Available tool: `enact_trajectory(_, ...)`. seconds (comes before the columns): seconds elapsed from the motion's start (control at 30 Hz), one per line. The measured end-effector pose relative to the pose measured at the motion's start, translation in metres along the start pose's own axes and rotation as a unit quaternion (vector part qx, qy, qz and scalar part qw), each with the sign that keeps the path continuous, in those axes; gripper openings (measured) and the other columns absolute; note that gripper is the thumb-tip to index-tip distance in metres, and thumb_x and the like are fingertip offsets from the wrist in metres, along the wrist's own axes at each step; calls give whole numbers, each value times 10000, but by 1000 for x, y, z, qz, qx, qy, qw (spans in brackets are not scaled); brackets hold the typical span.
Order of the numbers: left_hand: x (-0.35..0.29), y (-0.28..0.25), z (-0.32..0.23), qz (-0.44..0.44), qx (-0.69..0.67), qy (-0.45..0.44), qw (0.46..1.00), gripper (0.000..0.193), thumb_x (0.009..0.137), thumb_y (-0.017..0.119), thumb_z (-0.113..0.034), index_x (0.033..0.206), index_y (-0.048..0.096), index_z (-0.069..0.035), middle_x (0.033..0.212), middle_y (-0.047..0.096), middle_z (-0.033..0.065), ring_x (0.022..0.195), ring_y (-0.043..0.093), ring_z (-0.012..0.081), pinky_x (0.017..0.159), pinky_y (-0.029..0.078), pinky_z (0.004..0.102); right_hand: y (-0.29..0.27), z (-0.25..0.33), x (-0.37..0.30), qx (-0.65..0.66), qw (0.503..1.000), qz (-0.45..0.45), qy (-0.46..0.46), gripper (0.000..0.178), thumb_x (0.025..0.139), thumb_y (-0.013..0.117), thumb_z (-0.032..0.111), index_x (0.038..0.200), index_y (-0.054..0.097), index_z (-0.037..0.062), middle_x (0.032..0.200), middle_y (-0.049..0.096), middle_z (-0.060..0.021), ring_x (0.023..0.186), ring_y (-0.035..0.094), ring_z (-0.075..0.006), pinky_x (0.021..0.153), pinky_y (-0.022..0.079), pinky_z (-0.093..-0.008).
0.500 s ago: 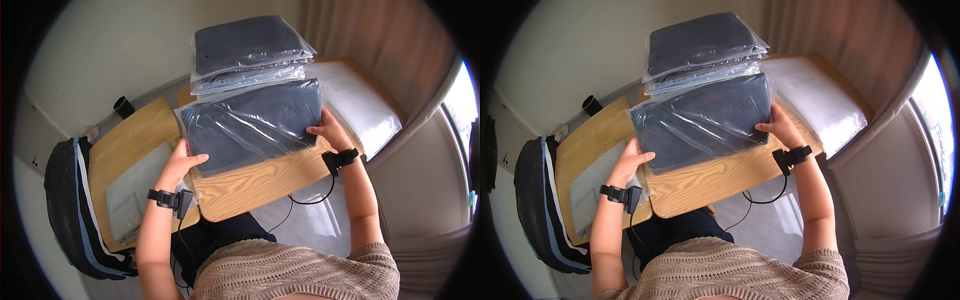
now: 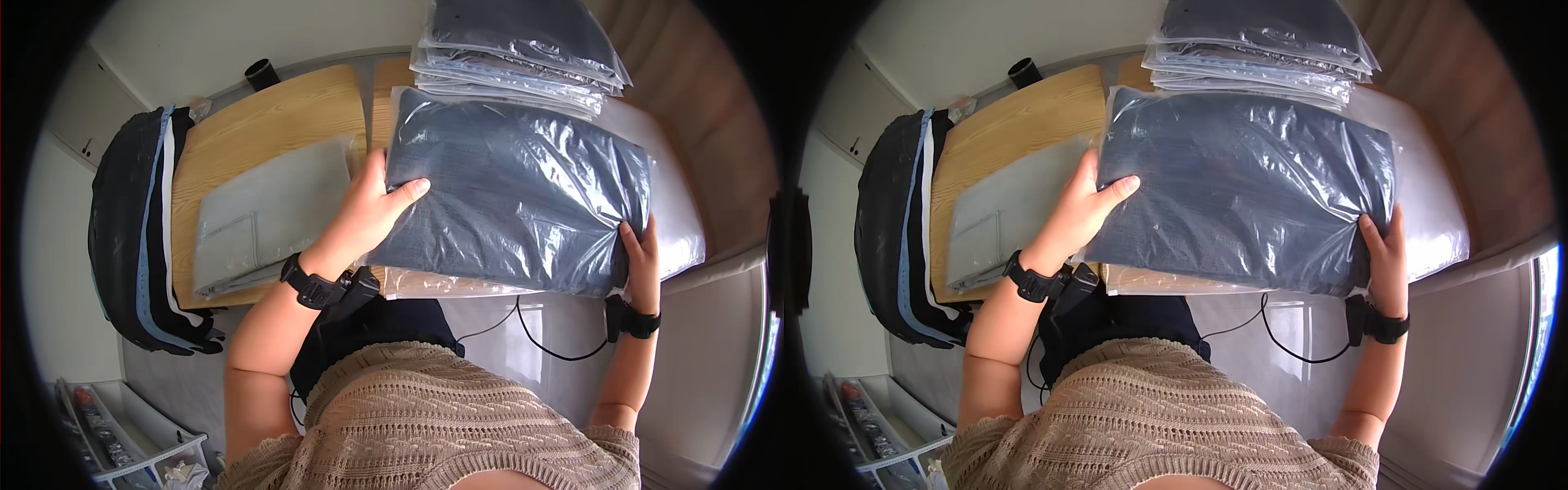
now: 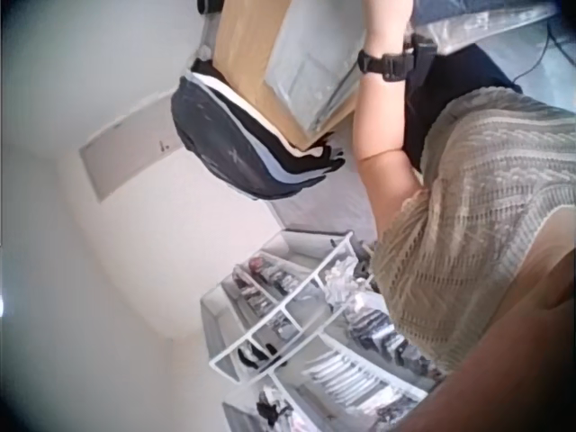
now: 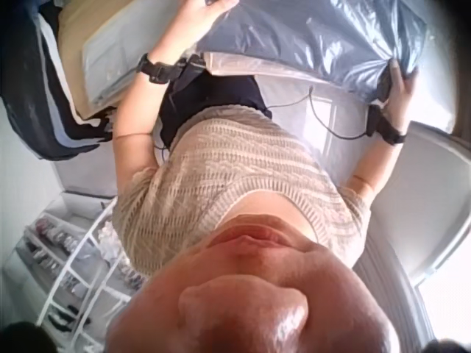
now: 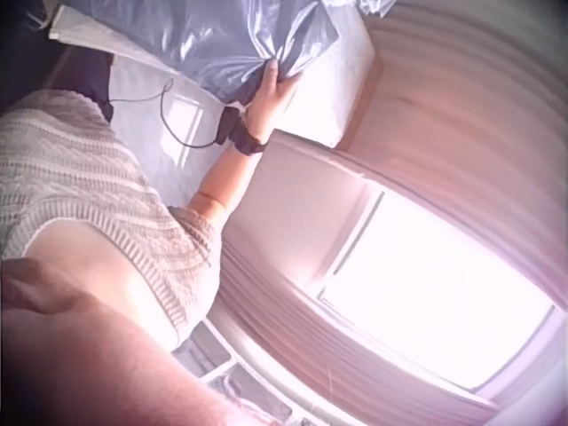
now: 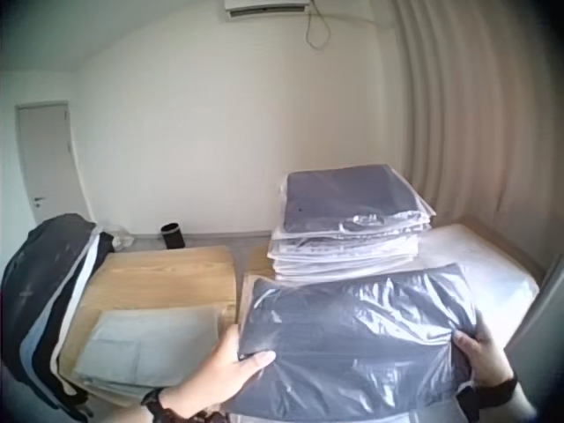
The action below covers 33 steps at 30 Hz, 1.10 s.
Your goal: Folding jeans and placing them into clear plastic bags.
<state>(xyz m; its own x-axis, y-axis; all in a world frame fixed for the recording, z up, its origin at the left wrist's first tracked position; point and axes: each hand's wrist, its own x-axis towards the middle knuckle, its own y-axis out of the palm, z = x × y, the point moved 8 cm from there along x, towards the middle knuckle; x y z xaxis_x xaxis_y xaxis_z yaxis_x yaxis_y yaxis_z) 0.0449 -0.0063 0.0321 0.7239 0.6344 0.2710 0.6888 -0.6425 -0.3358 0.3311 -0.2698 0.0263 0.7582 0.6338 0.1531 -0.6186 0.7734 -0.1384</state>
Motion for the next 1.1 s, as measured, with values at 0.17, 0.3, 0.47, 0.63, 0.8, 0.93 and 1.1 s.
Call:
enact_trajectory(0.17,-18,18,77,29,67,-168,983,631,904,623,-215,1374,289,42,1307,464,205,1196,481,238,999,394,343,-4,-76,5,-160,981,55,97,551,911,613,169,1368,352,6,1022,618,-129,919,582,-142,800,467,-253)
enact_trajectory(0.3,-36,29,24,48,243,13,969,637,917,582,-274,1449,285,-88,1483,234,238,1377,255,348,1105,249,427,16,-32,-24,-366,920,53,-132,675,821,699,211,1395,372,75,1380,397,-241,1297,384,-373,1042,351,-405)
enact_trajectory(0.47,-60,68,38,127,388,86,909,554,903,582,-299,1415,398,-196,1529,134,207,1392,131,443,1110,198,515,60,-28,-57,-554,794,132,-211,753,645,790,418,1326,516,247,1479,309,-120,1351,281,-382,1091,256,-499)
enact_trajectory(0.63,-58,60,39,67,294,61,951,553,904,582,-236,1418,385,-182,1527,105,231,1404,137,402,1120,203,467,35,-40,-53,-394,894,153,-151,977,502,886,232,1374,449,172,1511,184,-216,1394,175,-411,1112,255,-465)
enact_trajectory(0.8,-61,25,62,-62,104,-90,989,460,928,558,-176,1337,412,-25,1367,413,196,1298,379,305,1074,308,394,30,-34,-51,-358,904,197,-127,1106,462,896,116,1423,350,136,1520,147,-218,1404,170,-377,1117,277,-405)
enact_trajectory(0.93,-65,33,72,-37,57,-130,989,481,892,590,-81,1335,410,-25,1302,472,157,1229,450,245,1034,356,351,26,-38,-43,-359,907,201,-85,1139,495,886,102,1455,275,145,1521,172,-193,1384,229,-370,1106,306,-396)
enact_trajectory(1.1,-62,40,70,-13,-50,-154,987,522,868,600,-4,1348,397,-33,1298,476,131,1210,462,193,1017,363,310,7,-48,-36,-320,929,166,-81,1189,507,878,78,1478,194,133,1511,228,-173,1372,280,-344,1093,332,-386)
